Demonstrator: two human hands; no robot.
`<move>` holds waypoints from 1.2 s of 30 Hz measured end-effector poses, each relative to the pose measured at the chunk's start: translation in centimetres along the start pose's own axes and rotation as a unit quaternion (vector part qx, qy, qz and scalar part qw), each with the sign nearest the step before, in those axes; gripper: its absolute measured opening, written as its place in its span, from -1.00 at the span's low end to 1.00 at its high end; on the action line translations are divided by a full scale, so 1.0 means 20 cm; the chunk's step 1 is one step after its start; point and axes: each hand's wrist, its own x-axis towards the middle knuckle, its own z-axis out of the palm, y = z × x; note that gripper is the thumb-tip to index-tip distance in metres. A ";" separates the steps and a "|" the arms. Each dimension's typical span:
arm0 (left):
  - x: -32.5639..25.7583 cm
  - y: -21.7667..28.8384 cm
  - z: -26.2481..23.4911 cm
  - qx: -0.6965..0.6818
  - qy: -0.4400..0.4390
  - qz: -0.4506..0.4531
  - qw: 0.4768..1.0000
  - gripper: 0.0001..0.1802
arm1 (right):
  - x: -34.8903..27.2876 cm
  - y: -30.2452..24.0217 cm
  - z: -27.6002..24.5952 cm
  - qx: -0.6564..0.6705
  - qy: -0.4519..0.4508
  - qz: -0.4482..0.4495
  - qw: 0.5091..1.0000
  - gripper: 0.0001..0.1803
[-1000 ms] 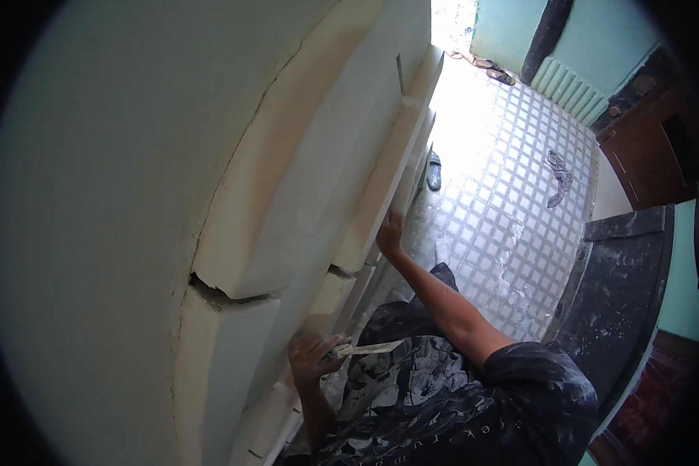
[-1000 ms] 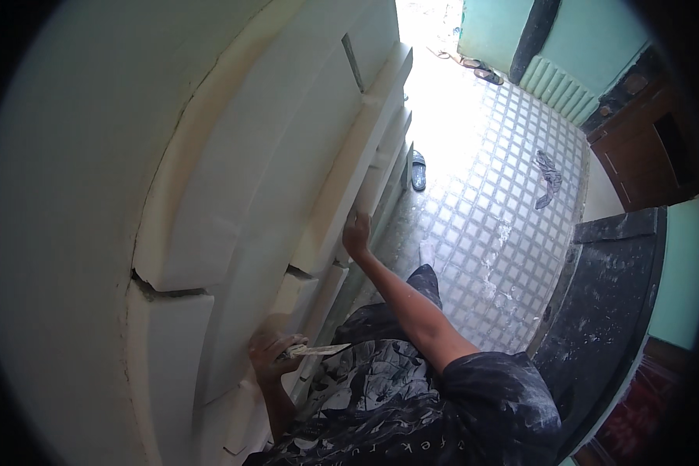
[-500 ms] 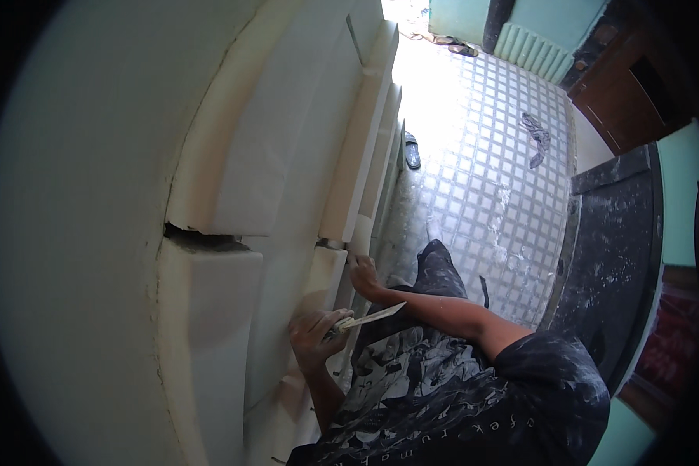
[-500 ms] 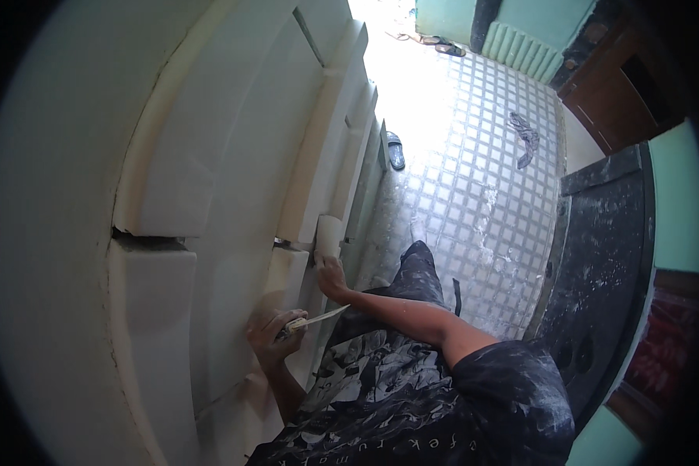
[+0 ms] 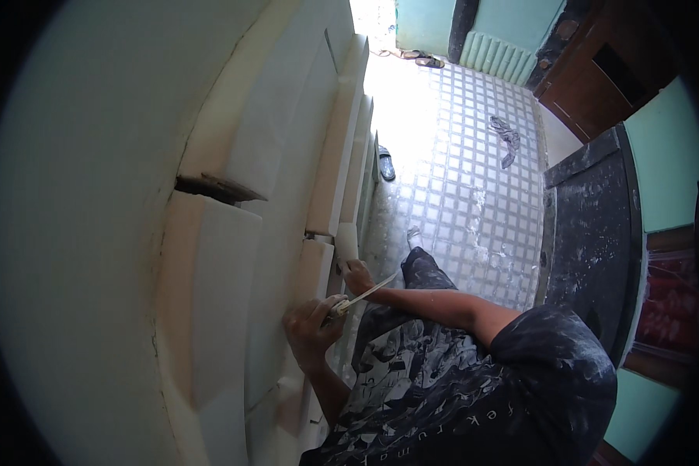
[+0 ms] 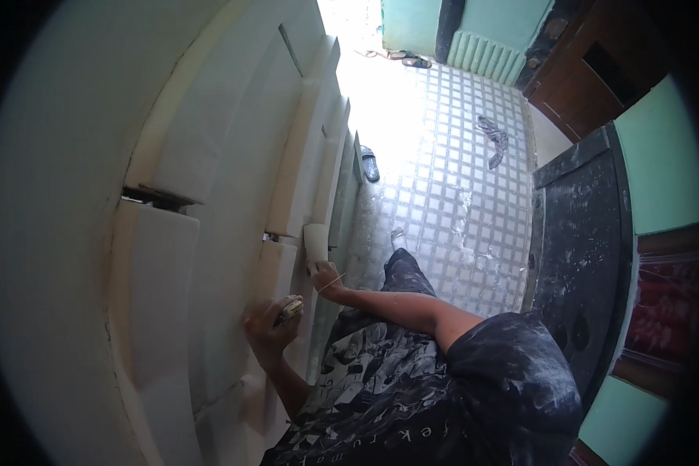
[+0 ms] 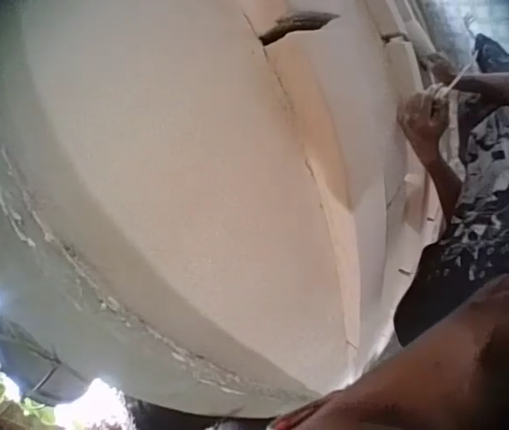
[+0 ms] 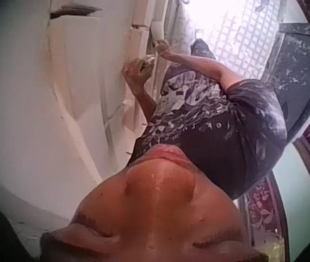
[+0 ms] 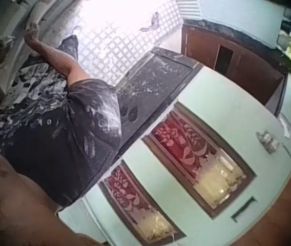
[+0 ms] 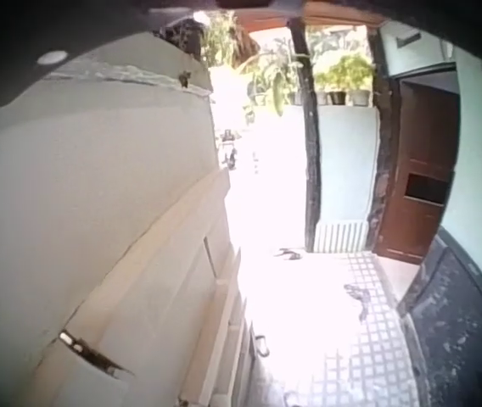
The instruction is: The recorder applies and smooths putty or plaster onto a wall using a scraper and a cylindrical container.
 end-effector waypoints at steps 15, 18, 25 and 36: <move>-0.03 0.00 0.01 0.021 0.013 -0.029 0.999 -0.75 | 0.01 0.07 0.11 -0.169 0.020 -0.124 0.978 -0.74; -0.01 0.01 0.00 0.020 0.013 -0.024 0.999 -0.75 | 0.01 0.06 0.13 -0.122 0.080 -0.122 0.982 -0.73; -0.04 -0.01 -0.01 0.008 -0.018 -0.024 1.000 -0.71 | 0.18 0.04 0.07 -0.048 0.084 -0.100 0.990 -0.63; 0.01 0.02 -0.01 0.019 -0.012 -0.015 1.000 -0.72 | 0.45 -0.01 0.13 0.076 0.230 0.103 0.965 -0.52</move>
